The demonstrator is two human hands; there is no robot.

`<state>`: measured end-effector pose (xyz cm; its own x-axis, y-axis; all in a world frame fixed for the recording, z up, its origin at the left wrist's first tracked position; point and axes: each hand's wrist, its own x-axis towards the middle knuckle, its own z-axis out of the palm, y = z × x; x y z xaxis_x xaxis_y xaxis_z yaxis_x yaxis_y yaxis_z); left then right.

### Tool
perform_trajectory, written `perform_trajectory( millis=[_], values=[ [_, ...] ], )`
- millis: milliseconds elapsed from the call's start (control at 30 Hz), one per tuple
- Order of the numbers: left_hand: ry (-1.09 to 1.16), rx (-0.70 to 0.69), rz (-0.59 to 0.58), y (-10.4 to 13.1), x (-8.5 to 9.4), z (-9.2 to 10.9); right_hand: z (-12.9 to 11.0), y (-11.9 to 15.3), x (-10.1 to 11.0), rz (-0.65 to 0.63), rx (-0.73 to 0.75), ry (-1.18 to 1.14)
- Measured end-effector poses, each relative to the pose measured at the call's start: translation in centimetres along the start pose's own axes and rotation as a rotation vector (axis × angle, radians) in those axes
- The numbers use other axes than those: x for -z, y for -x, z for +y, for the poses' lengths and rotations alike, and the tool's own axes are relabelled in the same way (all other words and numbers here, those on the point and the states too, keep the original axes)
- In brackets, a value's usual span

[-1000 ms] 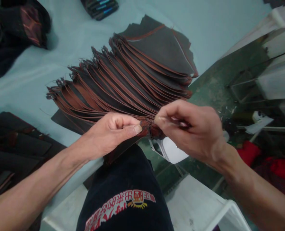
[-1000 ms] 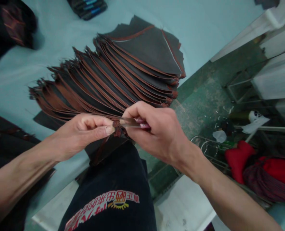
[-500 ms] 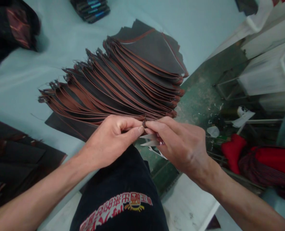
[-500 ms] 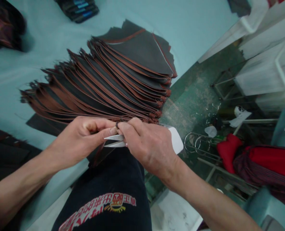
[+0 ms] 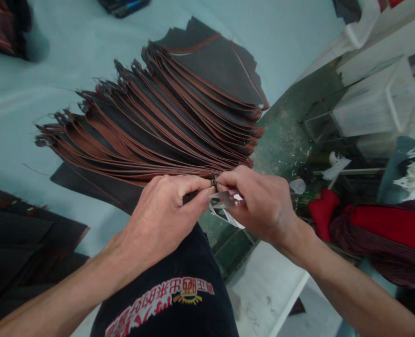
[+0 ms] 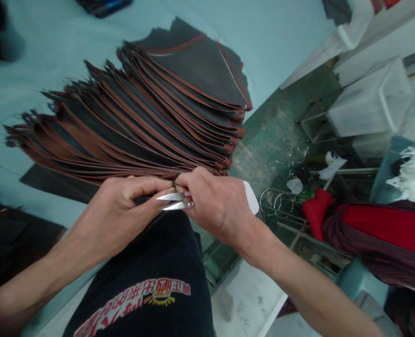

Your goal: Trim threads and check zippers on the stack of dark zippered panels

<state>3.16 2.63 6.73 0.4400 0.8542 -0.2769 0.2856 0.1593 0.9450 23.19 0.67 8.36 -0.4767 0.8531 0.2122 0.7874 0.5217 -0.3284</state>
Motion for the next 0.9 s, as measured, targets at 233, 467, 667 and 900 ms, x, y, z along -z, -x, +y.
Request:
perform_trajectory(
  millis=[233, 467, 667, 900],
  values=[
    [0.071, 0.061, -0.010, -0.1, 0.2, 0.0, 0.8, -0.8, -0.2, -0.080, -0.200, -0.387],
    [0.155, 0.104, -0.083, -0.5, 0.5, 0.1, 1.3, 0.8, -1.5, 0.066, 0.040, -0.190],
    [0.277, 0.189, -0.156, -0.6, 1.0, -0.3, 2.4, 1.1, -1.6, 0.092, 0.283, -0.176],
    [0.400, 0.314, -0.209, -1.1, 1.9, -1.2, 3.1, 0.4, -1.4, 0.114, 0.430, -0.027]
  ],
)
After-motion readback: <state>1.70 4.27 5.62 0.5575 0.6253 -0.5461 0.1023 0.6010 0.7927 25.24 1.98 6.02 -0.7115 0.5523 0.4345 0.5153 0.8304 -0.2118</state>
